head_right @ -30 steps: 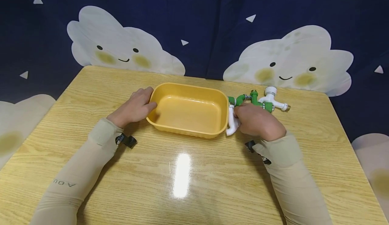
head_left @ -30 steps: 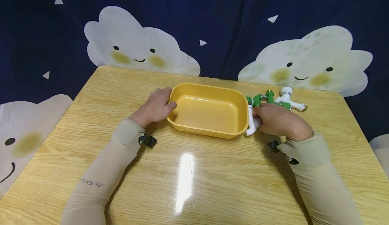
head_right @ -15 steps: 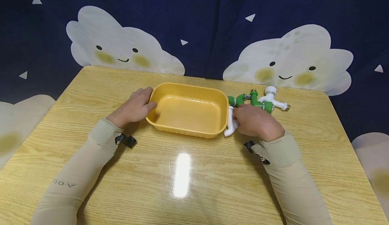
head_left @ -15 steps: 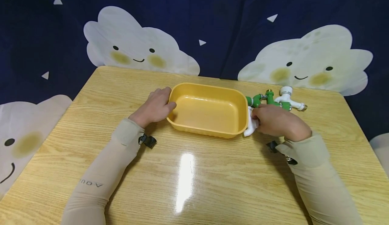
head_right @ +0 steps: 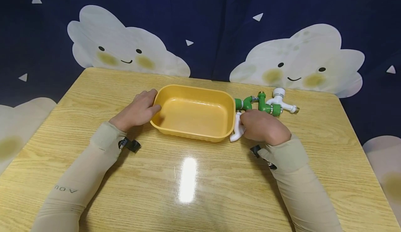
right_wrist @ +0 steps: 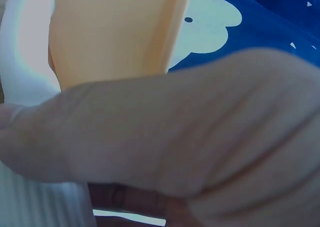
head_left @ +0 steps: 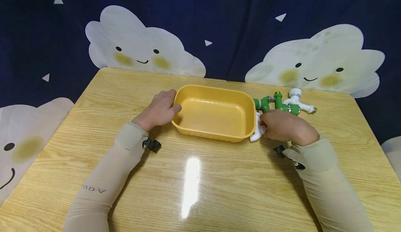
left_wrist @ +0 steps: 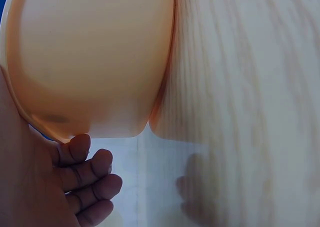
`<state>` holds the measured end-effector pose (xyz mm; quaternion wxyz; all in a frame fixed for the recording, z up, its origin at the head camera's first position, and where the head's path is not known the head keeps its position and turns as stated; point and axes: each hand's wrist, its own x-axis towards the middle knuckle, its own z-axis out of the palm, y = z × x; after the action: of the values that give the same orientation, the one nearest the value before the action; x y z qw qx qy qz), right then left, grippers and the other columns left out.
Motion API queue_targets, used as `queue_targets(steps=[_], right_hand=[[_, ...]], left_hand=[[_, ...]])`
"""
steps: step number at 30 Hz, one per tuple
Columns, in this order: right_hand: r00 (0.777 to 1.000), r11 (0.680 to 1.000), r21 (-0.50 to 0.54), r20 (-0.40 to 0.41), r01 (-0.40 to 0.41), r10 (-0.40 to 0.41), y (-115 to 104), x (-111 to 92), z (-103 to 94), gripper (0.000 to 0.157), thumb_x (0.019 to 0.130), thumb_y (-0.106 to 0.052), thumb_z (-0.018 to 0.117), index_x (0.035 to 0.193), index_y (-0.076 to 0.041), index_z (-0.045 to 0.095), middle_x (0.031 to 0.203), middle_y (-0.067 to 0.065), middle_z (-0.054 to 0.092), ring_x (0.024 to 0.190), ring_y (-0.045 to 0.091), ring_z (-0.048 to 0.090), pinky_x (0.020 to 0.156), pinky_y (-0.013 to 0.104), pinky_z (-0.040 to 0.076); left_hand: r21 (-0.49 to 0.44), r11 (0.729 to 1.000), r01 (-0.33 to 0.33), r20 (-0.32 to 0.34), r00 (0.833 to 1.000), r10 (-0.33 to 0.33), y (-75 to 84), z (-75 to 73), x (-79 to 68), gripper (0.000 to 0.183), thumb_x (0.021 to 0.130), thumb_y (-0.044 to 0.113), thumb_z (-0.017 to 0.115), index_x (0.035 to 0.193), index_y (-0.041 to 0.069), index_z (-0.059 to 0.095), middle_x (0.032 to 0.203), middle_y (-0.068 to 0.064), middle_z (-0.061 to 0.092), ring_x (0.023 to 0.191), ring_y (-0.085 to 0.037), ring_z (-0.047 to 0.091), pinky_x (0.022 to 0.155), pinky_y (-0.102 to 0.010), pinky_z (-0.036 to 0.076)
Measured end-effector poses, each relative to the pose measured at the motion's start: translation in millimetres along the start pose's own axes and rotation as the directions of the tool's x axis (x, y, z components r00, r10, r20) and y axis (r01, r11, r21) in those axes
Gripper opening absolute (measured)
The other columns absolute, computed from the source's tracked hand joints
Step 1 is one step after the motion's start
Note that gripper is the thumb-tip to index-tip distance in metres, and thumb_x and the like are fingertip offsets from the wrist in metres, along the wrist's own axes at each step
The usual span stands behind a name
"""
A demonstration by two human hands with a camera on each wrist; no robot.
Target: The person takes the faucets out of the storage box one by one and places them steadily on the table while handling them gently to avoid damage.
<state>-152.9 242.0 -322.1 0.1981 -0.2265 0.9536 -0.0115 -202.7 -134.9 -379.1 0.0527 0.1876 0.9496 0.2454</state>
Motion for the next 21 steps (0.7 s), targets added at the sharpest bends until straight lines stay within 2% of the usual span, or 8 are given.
queue_targets(steps=[6, 14, 17, 21], right_hand=[[1.0, 1.0, 0.008, 0.018, -0.009, 0.009, 1.7, 1.3, -0.1, 0.012, 0.085, -0.01, 0.069, 0.077, -0.015, 0.062, 0.078, 0.002, 0.056, 0.07, 0.019, 0.049, 0.065, 0.033, 0.04], [0.995, 0.996, 0.054, 0.082, -0.067, 0.062, 4.4, 2.1, -3.4, 0.012, 0.081, -0.011, 0.072, 0.08, -0.013, 0.06, 0.077, 0.003, 0.054, 0.072, 0.019, 0.049, 0.063, 0.033, 0.039], [0.993, 0.993, 0.079, 0.09, -0.085, 0.077, 6.3, 1.7, -4.4, 0.014, 0.08, -0.013, 0.074, 0.086, -0.011, 0.062, 0.08, 0.003, 0.056, 0.074, 0.019, 0.049, 0.064, 0.032, 0.039], [0.992, 0.989, 0.115, 0.092, -0.096, 0.085, 10.2, 0.9, -5.0, 0.026, 0.08, -0.016, 0.078, 0.1, -0.007, 0.064, 0.09, 0.005, 0.063, 0.078, 0.02, 0.052, 0.066, 0.032, 0.042]], left_hand=[[0.0, 1.0, -0.001, -0.003, 1.0, 0.001, -0.8, 0.6, 0.7, 0.024, 0.098, 0.03, 0.045, 0.104, 0.007, 0.051, 0.086, -0.01, 0.049, 0.091, -0.031, 0.046, 0.083, -0.039, 0.031], [0.004, 1.0, -0.004, -0.008, 1.0, 0.004, -1.5, 1.6, 1.2, 0.025, 0.098, 0.03, 0.045, 0.104, 0.007, 0.051, 0.086, -0.01, 0.05, 0.09, -0.031, 0.047, 0.082, -0.039, 0.031], [0.005, 1.0, -0.006, -0.009, 1.0, 0.006, -1.7, 1.5, 1.2, 0.026, 0.098, 0.03, 0.044, 0.105, 0.006, 0.051, 0.087, -0.011, 0.051, 0.091, -0.032, 0.047, 0.082, -0.039, 0.031], [0.004, 1.0, -0.007, -0.008, 1.0, 0.007, -2.0, 1.4, 1.4, 0.026, 0.098, 0.03, 0.044, 0.105, 0.006, 0.051, 0.087, -0.011, 0.051, 0.091, -0.032, 0.047, 0.082, -0.039, 0.032]])
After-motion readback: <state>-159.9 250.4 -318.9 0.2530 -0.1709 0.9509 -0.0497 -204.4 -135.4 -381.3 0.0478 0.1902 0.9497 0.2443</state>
